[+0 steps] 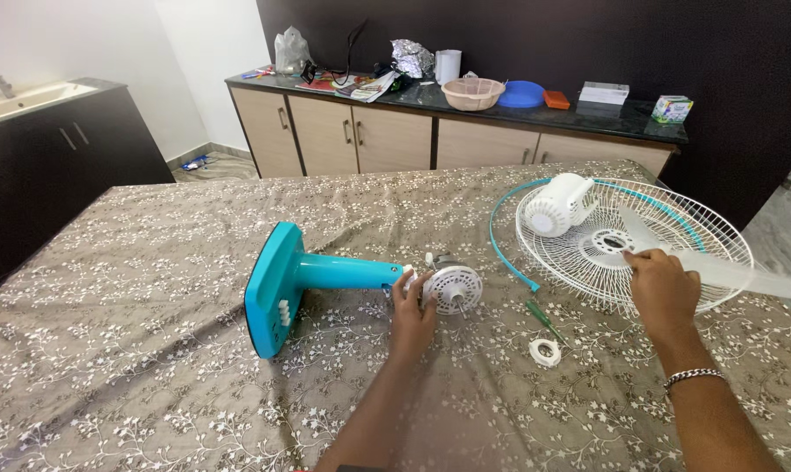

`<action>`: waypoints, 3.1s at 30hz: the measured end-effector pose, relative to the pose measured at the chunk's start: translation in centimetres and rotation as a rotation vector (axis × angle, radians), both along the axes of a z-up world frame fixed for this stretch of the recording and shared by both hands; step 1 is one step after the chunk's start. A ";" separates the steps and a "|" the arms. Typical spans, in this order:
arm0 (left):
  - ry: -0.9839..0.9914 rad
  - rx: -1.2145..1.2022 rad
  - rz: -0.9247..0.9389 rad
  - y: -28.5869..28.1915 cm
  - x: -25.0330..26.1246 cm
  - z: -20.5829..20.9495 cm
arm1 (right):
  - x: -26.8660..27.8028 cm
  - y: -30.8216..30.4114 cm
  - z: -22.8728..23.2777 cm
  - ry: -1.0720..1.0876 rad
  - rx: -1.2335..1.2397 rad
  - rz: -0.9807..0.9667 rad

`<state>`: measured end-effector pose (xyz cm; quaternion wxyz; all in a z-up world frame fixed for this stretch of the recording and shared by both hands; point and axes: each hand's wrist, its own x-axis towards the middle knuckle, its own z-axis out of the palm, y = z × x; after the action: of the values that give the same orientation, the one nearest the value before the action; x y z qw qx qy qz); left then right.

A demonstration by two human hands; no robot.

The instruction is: The person reassembles a disassembled electric fan on a table. They attach the motor housing, install the fan blade, and secure the front grille with a central nut.

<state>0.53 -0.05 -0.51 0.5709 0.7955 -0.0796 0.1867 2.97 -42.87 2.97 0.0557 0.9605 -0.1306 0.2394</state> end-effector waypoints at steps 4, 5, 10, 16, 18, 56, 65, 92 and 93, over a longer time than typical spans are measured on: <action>0.075 0.025 0.011 0.1 -0.6 0.9 | 0.9 -1.4 -0.8 0.111 -0.004 -0.014; 0.104 0.038 0.017 0.0 -0.9 1.0 | 0.8 -1.4 -0.9 0.114 0.010 -0.010; 0.147 0.072 0.336 -0.1 -1.2 1.2 | 2.2 0.6 1.9 0.165 0.125 0.042; -0.341 0.293 0.430 -0.1 0.4 0.7 | 5.9 4.1 4.0 0.204 0.398 0.148; -0.407 0.294 0.357 -0.7 1.3 1.7 | 7.5 3.8 3.7 0.176 0.431 0.161; 0.080 0.197 -0.133 -0.6 13.1 4.6 | 17.7 5.1 3.1 0.058 0.724 0.164; -0.024 0.171 -0.178 -0.5 12.1 5.7 | 12.7 9.0 7.0 -0.124 0.662 0.591; -0.122 -0.011 -0.407 -2.8 3.3 4.7 | -3.1 16.1 -2.4 0.396 2.125 0.663; -0.161 -0.018 -0.371 -2.8 3.2 4.4 | -3.4 16.3 -1.9 0.408 2.106 0.642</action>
<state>3.75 -2.87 3.94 0.5943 0.7447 -0.2685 0.1418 -0.40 -26.59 1.11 -0.8290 0.5389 -0.0025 -0.1494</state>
